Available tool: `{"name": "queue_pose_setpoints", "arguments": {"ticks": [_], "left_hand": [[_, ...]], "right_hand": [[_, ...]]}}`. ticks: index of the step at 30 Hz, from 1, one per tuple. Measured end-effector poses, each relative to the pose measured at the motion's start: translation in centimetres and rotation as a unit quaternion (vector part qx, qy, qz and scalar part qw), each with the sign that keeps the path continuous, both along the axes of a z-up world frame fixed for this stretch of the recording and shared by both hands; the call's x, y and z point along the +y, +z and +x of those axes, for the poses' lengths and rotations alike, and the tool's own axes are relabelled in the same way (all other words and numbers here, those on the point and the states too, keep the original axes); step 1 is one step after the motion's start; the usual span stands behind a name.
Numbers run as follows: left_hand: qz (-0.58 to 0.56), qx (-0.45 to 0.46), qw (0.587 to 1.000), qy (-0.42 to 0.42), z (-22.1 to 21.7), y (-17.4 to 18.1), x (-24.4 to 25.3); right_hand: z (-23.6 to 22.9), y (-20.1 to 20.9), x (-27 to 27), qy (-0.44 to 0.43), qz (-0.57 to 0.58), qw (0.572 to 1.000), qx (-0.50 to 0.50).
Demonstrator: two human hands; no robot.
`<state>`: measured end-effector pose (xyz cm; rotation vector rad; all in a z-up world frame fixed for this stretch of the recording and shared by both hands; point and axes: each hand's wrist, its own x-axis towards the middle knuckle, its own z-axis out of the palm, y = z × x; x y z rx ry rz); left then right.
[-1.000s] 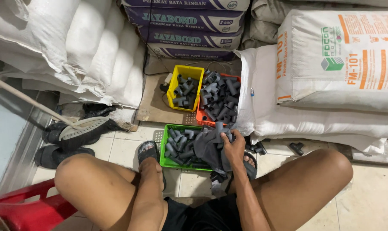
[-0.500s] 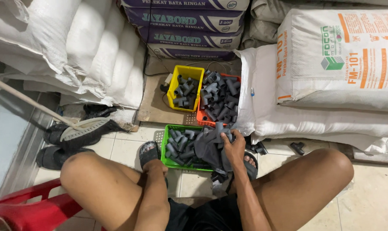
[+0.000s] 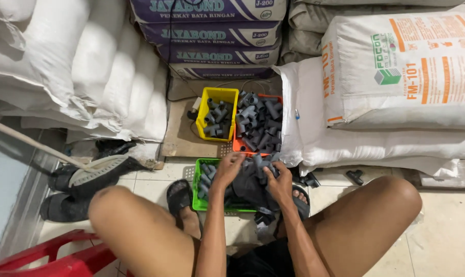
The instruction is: Sorting and transferring small plastic pipe fittings from one container to another while sitting on the floor
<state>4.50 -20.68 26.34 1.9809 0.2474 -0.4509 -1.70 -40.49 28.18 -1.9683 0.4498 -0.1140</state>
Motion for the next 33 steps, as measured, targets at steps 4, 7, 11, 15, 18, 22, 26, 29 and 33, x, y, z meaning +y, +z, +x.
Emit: {"name": "queue_pose_setpoints", "arguments": {"ticks": [4,7,11,15,18,22,26,29,33], "left_hand": [[-0.099,0.018,0.993,-0.064,-1.8,3.1,-4.1],[-0.055,0.036,0.998,-0.025,-2.2,3.3,-6.4],[-0.136,0.036,0.990,-0.005,-2.8,7.1,-7.4],[-0.157,-0.041,0.986,-0.041,-3.3,7.4,-8.6],[-0.186,-0.018,0.982,-0.014,-2.8,4.7,-8.5],[-0.169,0.000,0.985,0.046,-1.8,2.7,-8.1],[-0.214,0.032,0.976,0.036,-2.9,6.0,-7.1],[-0.205,0.040,0.978,-0.017,-3.0,2.6,-7.6],[-0.167,0.075,0.982,-0.044,-4.5,0.4,-9.7]], "right_hand": [[-0.1,2.1,0.8,0.091,0.035,0.988,-0.122],[0.5,0.4,0.7,0.101,0.029,0.986,-0.131],[1.1,-1.5,-0.4,0.033,0.014,0.994,-0.100],[0.5,0.1,0.7,-0.124,0.130,0.980,-0.090],[0.2,0.1,1.6,-0.177,0.180,0.957,-0.142],[0.4,3.0,2.8,0.044,0.009,0.972,-0.230],[0.1,5.7,4.1,0.151,-0.009,0.974,-0.172],[0.9,3.0,2.9,0.041,-0.098,0.978,-0.178],[2.6,0.3,0.0,-0.037,-0.224,0.969,-0.096]]}}
